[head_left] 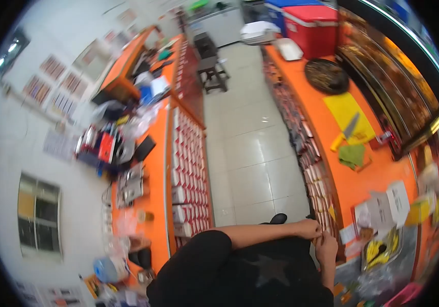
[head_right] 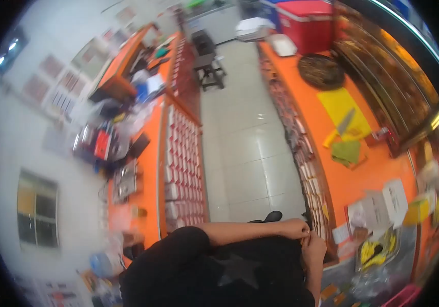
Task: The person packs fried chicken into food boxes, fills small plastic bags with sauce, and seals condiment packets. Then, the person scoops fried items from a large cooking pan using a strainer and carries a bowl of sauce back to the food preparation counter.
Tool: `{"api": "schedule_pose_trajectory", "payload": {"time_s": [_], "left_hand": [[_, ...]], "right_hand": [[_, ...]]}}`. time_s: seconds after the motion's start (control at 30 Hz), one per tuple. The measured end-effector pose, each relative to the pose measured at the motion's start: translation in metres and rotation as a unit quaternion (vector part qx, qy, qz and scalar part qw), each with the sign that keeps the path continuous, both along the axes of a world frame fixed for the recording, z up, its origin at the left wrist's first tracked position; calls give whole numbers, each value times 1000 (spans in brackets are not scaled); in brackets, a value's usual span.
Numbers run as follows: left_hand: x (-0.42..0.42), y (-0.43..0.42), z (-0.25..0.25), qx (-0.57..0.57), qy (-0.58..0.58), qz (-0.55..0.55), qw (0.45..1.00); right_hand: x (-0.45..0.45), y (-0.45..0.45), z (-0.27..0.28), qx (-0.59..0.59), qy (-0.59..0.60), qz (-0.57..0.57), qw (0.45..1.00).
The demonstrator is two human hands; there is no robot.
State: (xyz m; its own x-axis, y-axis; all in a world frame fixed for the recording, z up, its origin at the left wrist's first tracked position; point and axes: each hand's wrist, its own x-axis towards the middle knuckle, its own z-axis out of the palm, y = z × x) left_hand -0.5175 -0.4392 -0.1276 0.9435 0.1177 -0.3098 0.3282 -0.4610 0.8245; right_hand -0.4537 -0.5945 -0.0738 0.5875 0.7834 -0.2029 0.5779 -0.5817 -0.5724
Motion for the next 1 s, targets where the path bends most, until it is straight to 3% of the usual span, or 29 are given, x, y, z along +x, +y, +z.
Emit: {"api": "schedule_pose_trajectory", "payload": {"time_s": [0.03, 0.07, 0.13, 0.3, 0.43, 0.53, 0.57, 0.63, 0.7, 0.8, 0.93, 1.0], "left_hand": [[-1, 7, -3, -54, 50, -60, 995], [-4, 12, -6, -56, 44, -40, 997], [-8, 20, -9, -181, 23, -46, 982], [-7, 23, 14, -100, 38, 44, 993], [3, 28, 34, 107, 65, 131, 983], [10, 48, 104, 170, 63, 13, 983], [11, 52, 135, 238, 41, 5, 970], [10, 69, 196, 190, 31, -36, 981], [7, 75, 267, 139, -20, -90, 986], [0, 72, 324, 97, -74, -134, 983], [-11, 63, 385, 93, -51, -203, 973], [-17, 61, 399, 51, -121, -219, 967]], "right_hand": [[-2, 5, 0, 2, -12, 10, 1000], [-3, 7, 1, 2, -24, 14, 1000], [-4, 14, -7, 18, -53, 33, 998], [1, 26, -27, 9, -145, 21, 989], [11, 41, -21, 8, -164, -2, 986], [18, 41, 17, 9, -152, -19, 988], [23, 40, 46, 33, -134, -19, 990], [39, 34, 109, 92, 29, -16, 995], [54, 30, 145, 357, 43, 83, 929], [48, 47, 180, 436, 27, 147, 888], [24, 46, 198, 471, 45, 192, 860], [11, 49, 219, 504, 59, 193, 840]]}}
